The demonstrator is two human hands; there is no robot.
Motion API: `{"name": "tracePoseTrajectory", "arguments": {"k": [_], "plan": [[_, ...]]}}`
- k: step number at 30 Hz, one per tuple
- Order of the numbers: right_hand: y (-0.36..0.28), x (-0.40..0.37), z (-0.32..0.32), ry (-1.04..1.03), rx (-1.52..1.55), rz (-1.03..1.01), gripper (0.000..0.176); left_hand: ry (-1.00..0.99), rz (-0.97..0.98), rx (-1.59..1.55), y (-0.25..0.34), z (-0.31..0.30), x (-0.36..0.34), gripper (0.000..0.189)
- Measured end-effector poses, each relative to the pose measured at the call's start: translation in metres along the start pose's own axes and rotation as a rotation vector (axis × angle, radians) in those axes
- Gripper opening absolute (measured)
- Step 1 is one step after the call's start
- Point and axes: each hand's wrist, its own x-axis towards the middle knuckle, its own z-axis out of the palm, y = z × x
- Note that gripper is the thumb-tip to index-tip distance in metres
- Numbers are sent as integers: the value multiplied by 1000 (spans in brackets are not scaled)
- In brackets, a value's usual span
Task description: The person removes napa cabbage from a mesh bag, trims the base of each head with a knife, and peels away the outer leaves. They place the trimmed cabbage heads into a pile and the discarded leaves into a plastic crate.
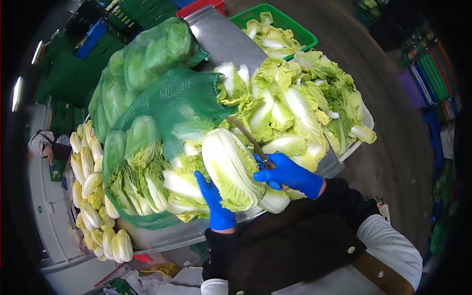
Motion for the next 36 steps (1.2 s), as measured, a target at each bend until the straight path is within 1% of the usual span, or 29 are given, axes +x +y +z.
{"name": "tracePoseTrajectory", "arguments": {"k": [2, 3, 4, 6, 7, 8, 10, 11, 12, 14, 15, 16, 18, 19, 20, 22, 23, 25, 26, 28, 30, 32, 34, 36], "plan": [[0, 8, 9, 50, -87, 36, 47, -141, -55, -252, -9, 7, 2, 78], [2, 11, 8, 55, -85, 18, 48, -370, -160, -680, -9, 3, 7, 80], [2, 11, 10, 41, -96, 12, 48, -377, -142, -679, -9, 0, 10, 80], [0, 7, 19, 174, -56, -116, 52, -306, -41, -323, -7, -1, 14, 85], [2, 5, 20, 192, -86, -137, 56, -302, -42, -360, -4, -2, 15, 88], [14, 6, 22, 184, -92, -139, 56, -302, -32, -361, -2, -8, 16, 88], [21, 11, 38, 204, -573, -565, 58, -150, 29, -262, 3, -19, 15, 86], [19, 2, 43, 239, -711, -535, 51, -126, 73, -209, 4, -22, 13, 82], [12, 1, 46, 237, -715, -534, 51, -126, 74, -213, 5, -29, 15, 82], [1, 3, 51, 130, -902, -288, 45, 82, -3, -231, 5, -51, 14, 76], [-11, 5, 52, 13, -593, -189, 38, 82, -73, -233, 12, -51, 8, 75], [-35, 2, 58, -30, -341, 152, 33, 84, -79, -234, 16, -55, 4, 75], [-31, 18, 52, -55, 300, -23, 24, -203, -342, -437, 22, -65, -6, 76], [-35, 28, 52, -17, 544, -135, 21, -85, -289, -286, 20, -62, -12, 80], [-42, 40, 51, 19, 787, -246, 19, -399, -392, -450, 20, -67, -14, 88], [-41, 84, 19, -180, 948, -348, 17, -595, -397, -585, 24, -61, -19, 97], [-32, 95, 10, -185, 944, -340, 17, -592, -388, -589, 31, -64, -22, 97], [-23, 112, 1, 117, 652, -285, 19, -499, -322, -612, 46, -72, -22, 101], [-18, 114, 7, 103, 644, -277, 19, -498, -305, -614, 56, -79, -20, 101], [2, 111, 35, 353, 425, -167, 25, -463, -158, -482, 83, -94, -12, 99], [18, 97, 52, 325, 224, -226, 32, -416, -26, -483, 124, -118, -7, 97], [18, 88, 61, 414, 15, -173, 35, -249, 239, -490, 180, -156, -1, 89], [24, 84, 58, 527, 5, -169, 36, 50, 570, -225, 239, -210, 8, 83], [21, 78, 63, 625, 5, -132, 34, 223, 787, -77, 304, -280, 14, 75]]}}
